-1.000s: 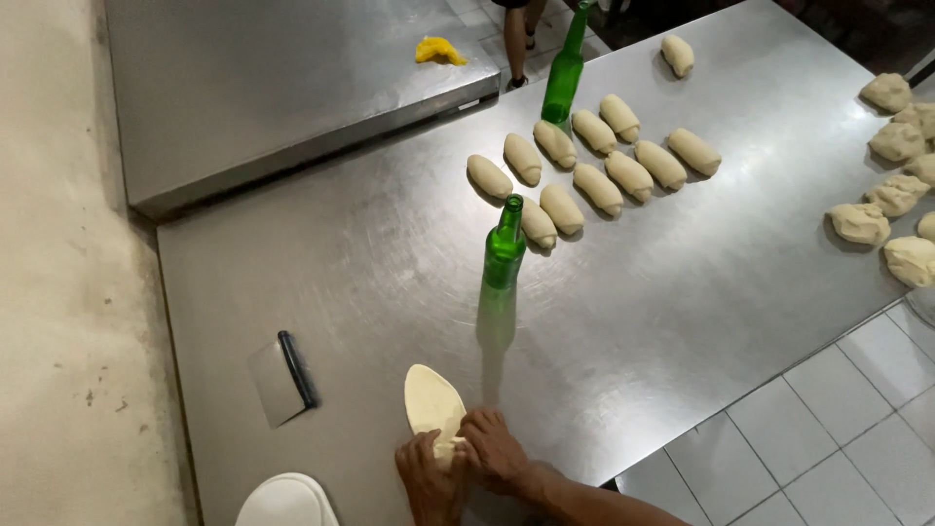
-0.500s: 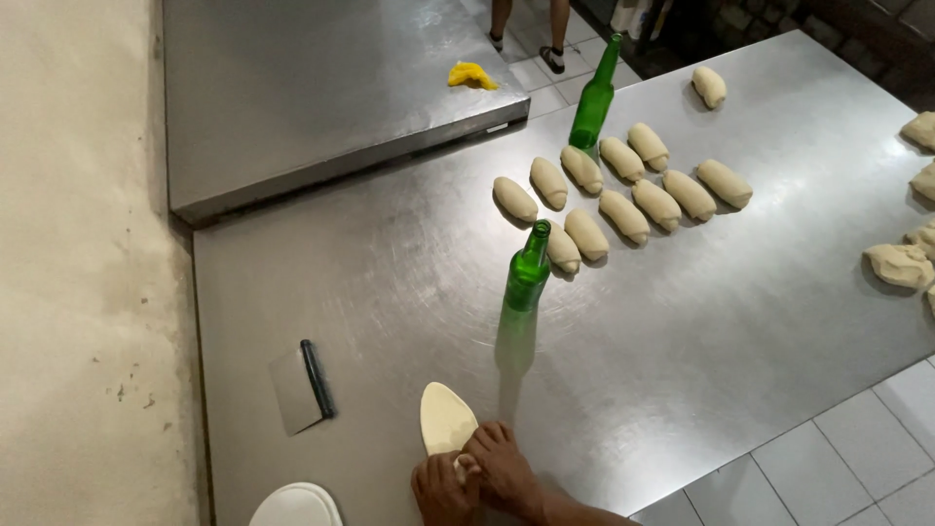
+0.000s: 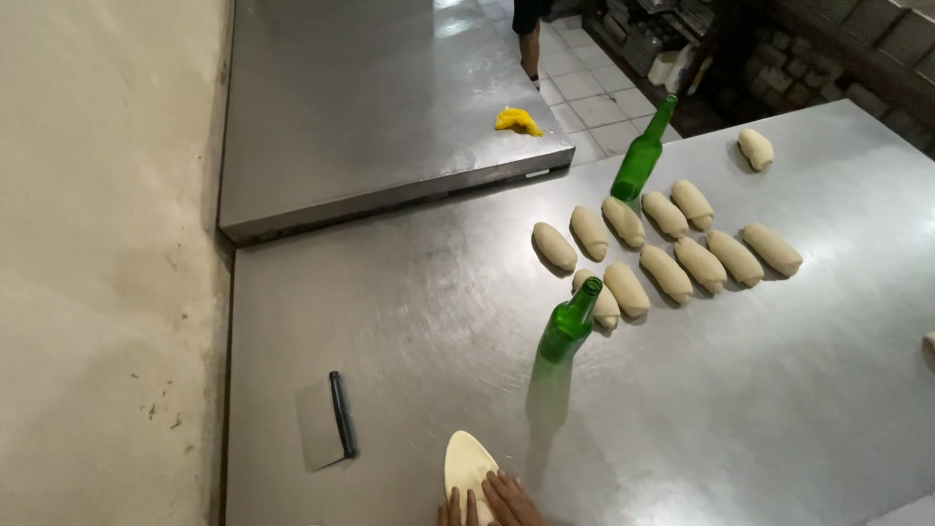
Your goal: Rolling out dough portions and shaping them into individual bread rolls using a glass bottle as a rolling pin.
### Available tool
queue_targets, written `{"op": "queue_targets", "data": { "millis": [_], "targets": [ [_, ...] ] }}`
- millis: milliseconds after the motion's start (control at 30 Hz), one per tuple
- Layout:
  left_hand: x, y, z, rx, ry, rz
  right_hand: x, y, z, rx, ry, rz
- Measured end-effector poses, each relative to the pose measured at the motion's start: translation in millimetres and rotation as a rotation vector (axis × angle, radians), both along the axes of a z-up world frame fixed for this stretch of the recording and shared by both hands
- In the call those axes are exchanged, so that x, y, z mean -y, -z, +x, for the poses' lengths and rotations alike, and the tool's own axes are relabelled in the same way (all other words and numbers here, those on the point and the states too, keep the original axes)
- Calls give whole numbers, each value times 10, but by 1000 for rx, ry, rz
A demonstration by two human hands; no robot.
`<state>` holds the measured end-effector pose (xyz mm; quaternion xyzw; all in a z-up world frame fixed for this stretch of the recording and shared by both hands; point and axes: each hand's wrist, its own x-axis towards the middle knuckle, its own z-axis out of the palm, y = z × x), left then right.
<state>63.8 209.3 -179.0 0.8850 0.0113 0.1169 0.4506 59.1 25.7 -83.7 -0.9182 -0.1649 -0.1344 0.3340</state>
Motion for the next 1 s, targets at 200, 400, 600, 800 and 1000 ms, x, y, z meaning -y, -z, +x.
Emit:
{"op": "queue_targets", "data": {
  "millis": [200,400,600,800,1000],
  "targets": [
    [93,-1191,217,-167,-101,-189,-252,-805,474,295,158,83],
    [155,-2492,641,-298,-239,-365,-262,-1818,674,-339,311,578],
    [334,-2716,385,256,-33,138,-416,-1854,381,-22,139,178],
    [226,-2678,1091,6,-79,-141,-344,-1500,1159,-274,233,489],
    [137,-2380,1338,-198,-293,-328,-307,-1724,1517,-441,356,669]
  ]
}}
